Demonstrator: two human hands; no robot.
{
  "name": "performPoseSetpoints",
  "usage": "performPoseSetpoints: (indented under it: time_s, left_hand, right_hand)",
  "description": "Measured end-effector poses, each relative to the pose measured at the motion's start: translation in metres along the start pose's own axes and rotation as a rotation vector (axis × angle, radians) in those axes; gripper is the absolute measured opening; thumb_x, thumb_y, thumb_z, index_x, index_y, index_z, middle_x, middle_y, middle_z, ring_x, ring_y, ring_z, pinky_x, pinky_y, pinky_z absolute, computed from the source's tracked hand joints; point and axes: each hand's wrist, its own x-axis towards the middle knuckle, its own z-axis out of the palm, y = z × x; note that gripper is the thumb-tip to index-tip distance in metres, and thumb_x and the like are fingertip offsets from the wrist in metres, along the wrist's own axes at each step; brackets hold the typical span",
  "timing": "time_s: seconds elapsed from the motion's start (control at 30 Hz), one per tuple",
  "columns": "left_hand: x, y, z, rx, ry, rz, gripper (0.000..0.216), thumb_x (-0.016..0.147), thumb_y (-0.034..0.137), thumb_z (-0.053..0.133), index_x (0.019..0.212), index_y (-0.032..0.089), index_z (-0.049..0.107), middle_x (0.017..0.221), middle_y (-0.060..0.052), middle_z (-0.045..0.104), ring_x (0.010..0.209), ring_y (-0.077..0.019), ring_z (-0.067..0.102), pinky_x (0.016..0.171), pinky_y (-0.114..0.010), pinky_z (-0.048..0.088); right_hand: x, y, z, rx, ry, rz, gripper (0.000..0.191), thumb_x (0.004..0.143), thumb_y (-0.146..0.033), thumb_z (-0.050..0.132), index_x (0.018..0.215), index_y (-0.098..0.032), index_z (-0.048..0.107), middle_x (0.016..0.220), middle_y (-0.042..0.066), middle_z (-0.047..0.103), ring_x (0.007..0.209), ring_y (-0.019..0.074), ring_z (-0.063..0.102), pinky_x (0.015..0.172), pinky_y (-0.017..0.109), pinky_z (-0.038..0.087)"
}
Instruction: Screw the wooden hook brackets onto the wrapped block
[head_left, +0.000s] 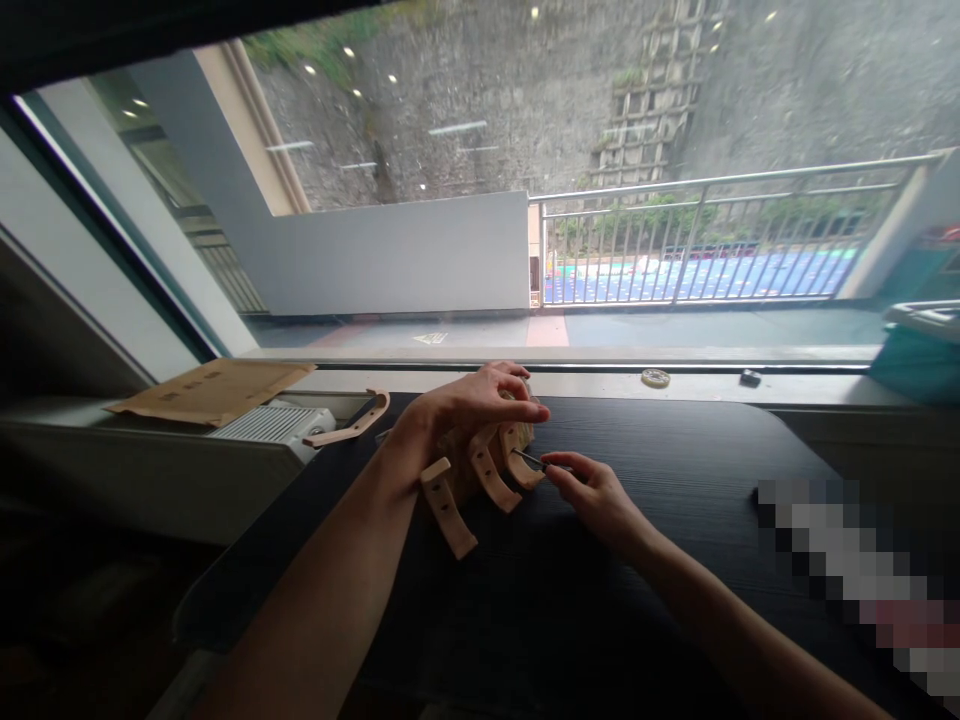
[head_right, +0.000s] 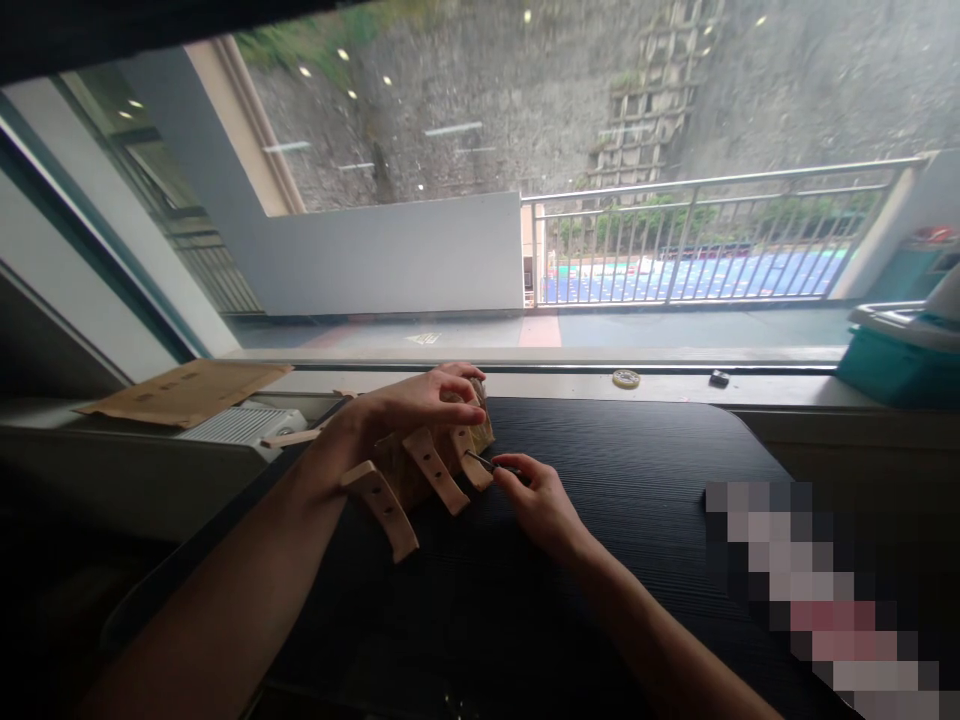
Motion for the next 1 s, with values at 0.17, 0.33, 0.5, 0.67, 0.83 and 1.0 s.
performPoseSetpoints:
  time_s: [0.17, 0.33, 0.5, 0.67, 0.83, 1.0]
  left_hand:
    - [0.003, -0.005, 0.0, 0.009, -0.009, -0.002, 0.046, 0.071, 0.063, 0.052, 0.089, 0.024, 0.068, 0.14, -0.002, 0.032, 0.123, -0.0268, 0.039, 0.103, -0.038, 0.035]
    - [0.002, -0.004, 0.001, -0.006, -0.004, -0.012, 0.044, 0.072, 0.061, 0.053, 0.088, 0.023, 0.068, 0.141, -0.002, 0.03, 0.125, -0.0287, 0.036, 0.102, -0.039, 0.036]
    - [-0.004, 0.004, 0.001, -0.044, -0.017, -0.032, 0.048, 0.07, 0.063, 0.053, 0.09, 0.023, 0.069, 0.144, -0.001, 0.026, 0.123, -0.0305, 0.038, 0.1, -0.039, 0.037]
    - [-0.007, 0.01, 0.0, -0.045, -0.02, -0.035, 0.048, 0.068, 0.064, 0.055, 0.093, 0.025, 0.068, 0.133, -0.003, 0.044, 0.121, -0.0296, 0.042, 0.099, -0.038, 0.039]
    - [-0.001, 0.003, 0.001, -0.029, -0.001, -0.02, 0.047, 0.069, 0.064, 0.054, 0.087, 0.022, 0.069, 0.141, -0.002, 0.033, 0.124, -0.0293, 0.038, 0.099, -0.037, 0.039]
    - [-0.002, 0.002, 0.003, -0.055, 0.006, -0.034, 0.047, 0.069, 0.063, 0.055, 0.086, 0.021, 0.068, 0.143, -0.003, 0.029, 0.12, -0.0285, 0.044, 0.1, -0.037, 0.037]
  right_hand:
    - [-0.004, -0.009, -0.002, -0.373, 0.052, -0.116, 0.032, 0.083, -0.036, 0.046, 0.109, -0.024, 0.06, 0.083, 0.003, 0.067, 0.074, 0.0175, 0.06, 0.062, 0.027, 0.041]
    - [-0.015, -0.019, 0.003, -0.938, 0.042, -0.386, 0.032, 0.087, -0.015, 0.037, 0.109, -0.024, 0.059, 0.072, 0.004, 0.063, 0.057, 0.0148, 0.055, 0.049, 0.026, 0.029]
    - [-0.011, -0.014, 0.005, -0.621, 0.038, -0.272, 0.029, 0.088, -0.025, 0.04, 0.106, -0.024, 0.061, 0.08, 0.004, 0.067, 0.068, 0.0159, 0.06, 0.059, 0.025, 0.037]
    - [0.001, -0.009, 0.001, 0.103, -0.09, 0.116, 0.037, 0.083, -0.039, 0.046, 0.107, -0.017, 0.064, 0.084, 0.004, 0.068, 0.068, 0.0151, 0.059, 0.061, 0.026, 0.042]
    - [-0.001, -0.01, 0.001, -0.159, -0.011, -0.009, 0.034, 0.082, -0.038, 0.046, 0.106, -0.021, 0.064, 0.079, 0.003, 0.068, 0.068, 0.0168, 0.059, 0.061, 0.027, 0.041]
    - [-0.012, -0.016, 0.001, -0.768, 0.026, -0.281, 0.036, 0.085, -0.026, 0.044, 0.12, -0.025, 0.053, 0.081, 0.003, 0.067, 0.066, 0.0174, 0.06, 0.055, 0.026, 0.035]
